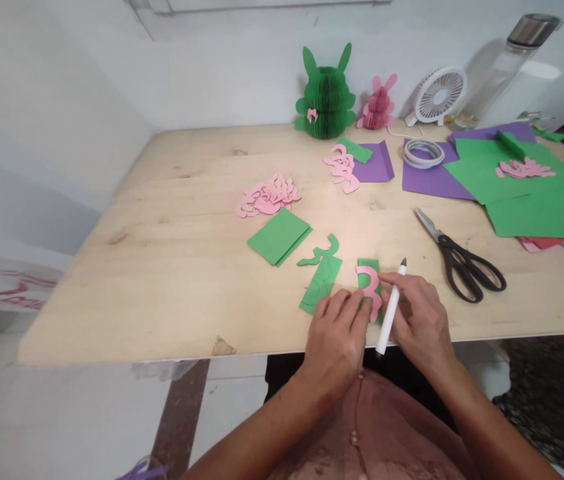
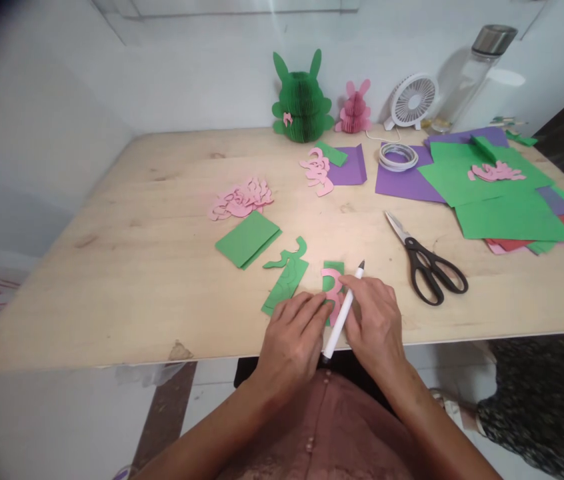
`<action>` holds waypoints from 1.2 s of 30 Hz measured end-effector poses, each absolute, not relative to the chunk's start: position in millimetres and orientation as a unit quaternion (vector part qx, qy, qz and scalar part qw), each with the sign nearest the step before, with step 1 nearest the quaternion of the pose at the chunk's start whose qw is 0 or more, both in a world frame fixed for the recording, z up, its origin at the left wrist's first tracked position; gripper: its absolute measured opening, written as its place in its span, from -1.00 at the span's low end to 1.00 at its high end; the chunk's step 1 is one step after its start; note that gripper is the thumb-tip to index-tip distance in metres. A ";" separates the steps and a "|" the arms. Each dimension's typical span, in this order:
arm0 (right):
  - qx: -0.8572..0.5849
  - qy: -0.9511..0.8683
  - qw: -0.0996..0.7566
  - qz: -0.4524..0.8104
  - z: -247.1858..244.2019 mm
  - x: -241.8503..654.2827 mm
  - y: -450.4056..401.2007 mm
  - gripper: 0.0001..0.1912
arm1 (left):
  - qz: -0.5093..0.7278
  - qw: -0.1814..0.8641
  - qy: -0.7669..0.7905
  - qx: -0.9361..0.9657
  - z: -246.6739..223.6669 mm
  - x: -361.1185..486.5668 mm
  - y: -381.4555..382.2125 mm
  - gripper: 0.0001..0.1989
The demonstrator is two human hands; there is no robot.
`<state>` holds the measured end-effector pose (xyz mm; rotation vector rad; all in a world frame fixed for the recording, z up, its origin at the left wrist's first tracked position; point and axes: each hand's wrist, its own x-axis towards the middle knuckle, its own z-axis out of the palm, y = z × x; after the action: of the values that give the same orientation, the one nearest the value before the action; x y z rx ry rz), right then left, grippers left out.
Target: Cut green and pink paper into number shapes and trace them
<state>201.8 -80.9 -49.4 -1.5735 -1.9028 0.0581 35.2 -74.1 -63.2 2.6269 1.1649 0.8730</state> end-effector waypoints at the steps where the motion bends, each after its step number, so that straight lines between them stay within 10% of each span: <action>1: -0.594 -0.735 0.328 0.018 -48.6 204.2 -82.3 -0.72 | 0.290 0.068 0.385 0.873 -63.9 34.9 -74.0 -0.70; 36: -0.535 -0.810 0.239 -0.018 -51.1 199.2 -84.7 -0.67 | 0.332 0.107 0.374 0.860 -65.2 32.0 -72.8 -0.75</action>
<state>199.2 -84.7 -51.1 -1.4647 -2.2177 -0.0480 32.0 -72.8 -65.2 2.5314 1.1012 0.9767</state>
